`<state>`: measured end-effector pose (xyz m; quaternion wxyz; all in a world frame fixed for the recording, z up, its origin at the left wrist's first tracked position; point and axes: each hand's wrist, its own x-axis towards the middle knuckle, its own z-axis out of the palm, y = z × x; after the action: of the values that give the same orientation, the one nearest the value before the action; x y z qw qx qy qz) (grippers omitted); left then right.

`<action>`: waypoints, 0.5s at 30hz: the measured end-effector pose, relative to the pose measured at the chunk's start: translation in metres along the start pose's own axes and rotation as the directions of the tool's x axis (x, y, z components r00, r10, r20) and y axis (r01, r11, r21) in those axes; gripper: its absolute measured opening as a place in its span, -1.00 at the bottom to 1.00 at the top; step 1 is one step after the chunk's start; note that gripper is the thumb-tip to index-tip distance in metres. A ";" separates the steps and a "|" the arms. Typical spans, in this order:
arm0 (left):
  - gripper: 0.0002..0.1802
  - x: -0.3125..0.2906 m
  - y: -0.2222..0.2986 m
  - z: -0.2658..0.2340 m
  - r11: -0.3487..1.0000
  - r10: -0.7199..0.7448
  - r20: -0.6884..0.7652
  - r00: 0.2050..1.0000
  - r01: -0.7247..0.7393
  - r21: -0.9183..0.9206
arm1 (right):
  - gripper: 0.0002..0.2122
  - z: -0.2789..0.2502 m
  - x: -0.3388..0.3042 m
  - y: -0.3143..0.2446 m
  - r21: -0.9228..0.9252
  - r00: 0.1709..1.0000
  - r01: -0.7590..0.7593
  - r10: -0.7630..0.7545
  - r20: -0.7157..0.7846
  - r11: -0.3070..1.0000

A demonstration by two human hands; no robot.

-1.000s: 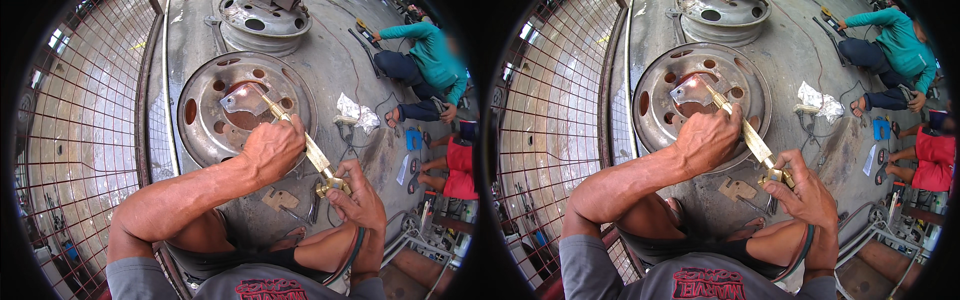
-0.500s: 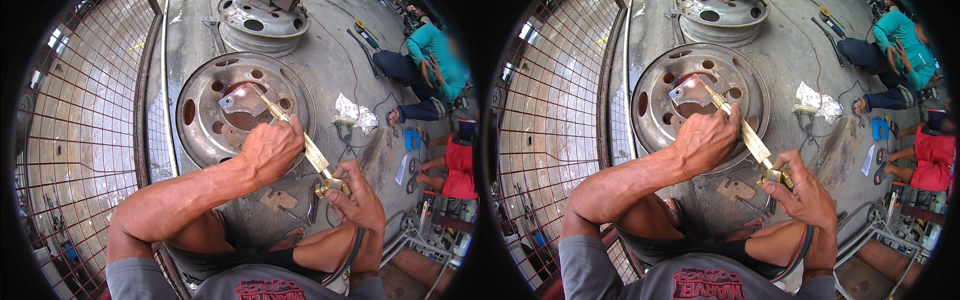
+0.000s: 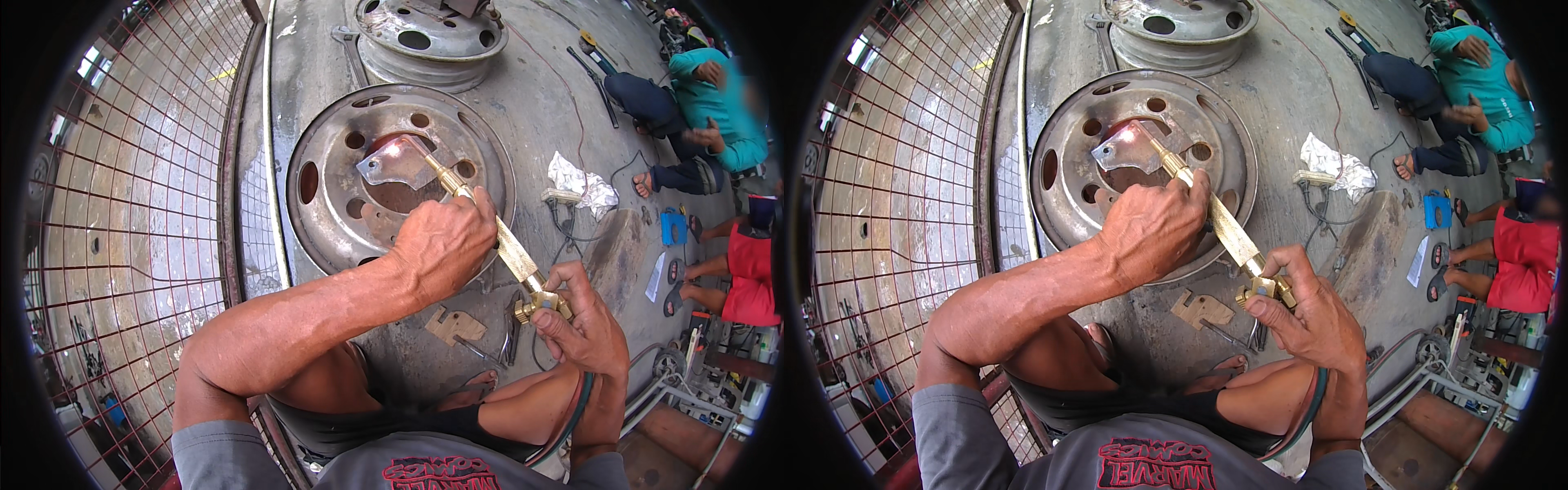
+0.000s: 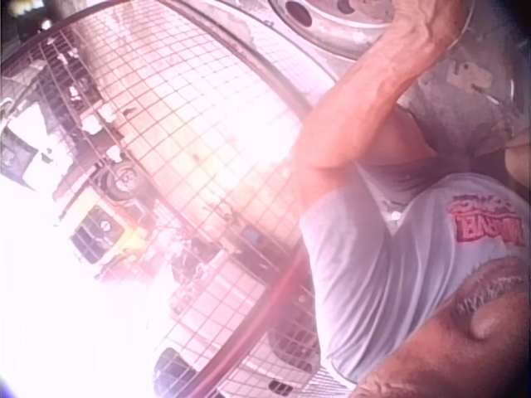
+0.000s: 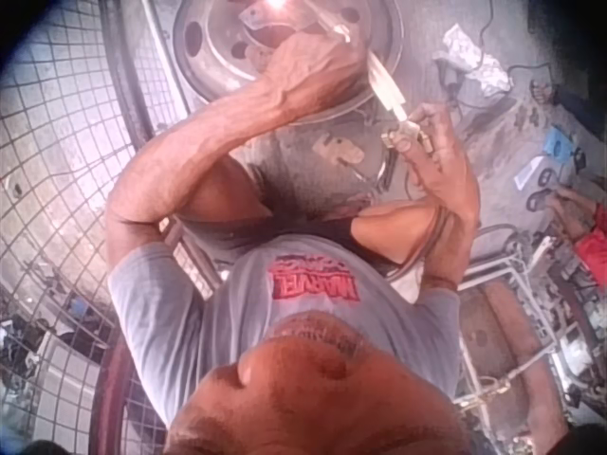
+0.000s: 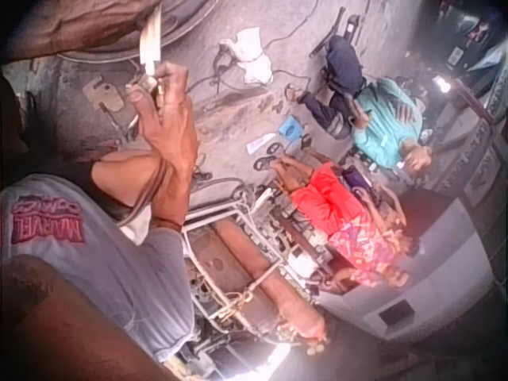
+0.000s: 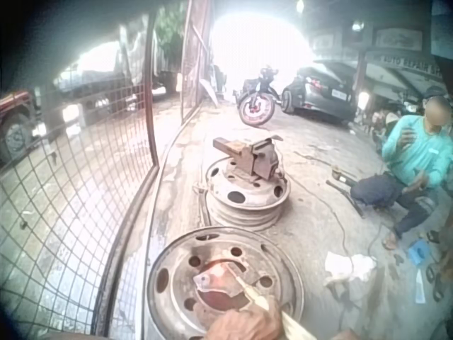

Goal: The person uses a welding torch to heat and weld a metal plate attached to a car wheel rim. They hold the torch steadily, moving the flame along the metal surface to create a weld.

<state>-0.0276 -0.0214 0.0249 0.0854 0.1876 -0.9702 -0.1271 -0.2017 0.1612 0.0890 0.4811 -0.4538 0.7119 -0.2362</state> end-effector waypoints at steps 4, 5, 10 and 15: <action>-0.39 0.001 0.000 0.001 1.000 -0.003 -0.002 1.000 0.003 -0.023 | -0.60 -0.001 0.000 0.000 -0.004 1.000 -0.008 0.008 0.003 1.000; -0.40 0.000 0.000 0.001 1.000 0.000 -0.003 1.000 0.000 -0.019 | -0.60 0.000 0.000 0.000 -0.004 1.000 0.000 0.000 0.000 1.000; -0.41 0.000 0.001 0.001 1.000 0.002 -0.006 1.000 -0.002 -0.006 | -0.60 0.000 0.000 0.001 -0.005 1.000 0.015 -0.015 -0.007 1.000; -0.45 0.000 -0.001 0.006 0.999 -0.004 -0.037 0.999 0.003 -0.035 | -0.59 0.001 -0.002 0.000 0.012 1.000 0.002 -0.001 -0.008 1.000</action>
<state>-0.0288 -0.0211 0.0189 0.1065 0.1901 -0.9658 -0.1408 -0.2006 0.1629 0.0895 0.4809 -0.4506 0.7119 -0.2425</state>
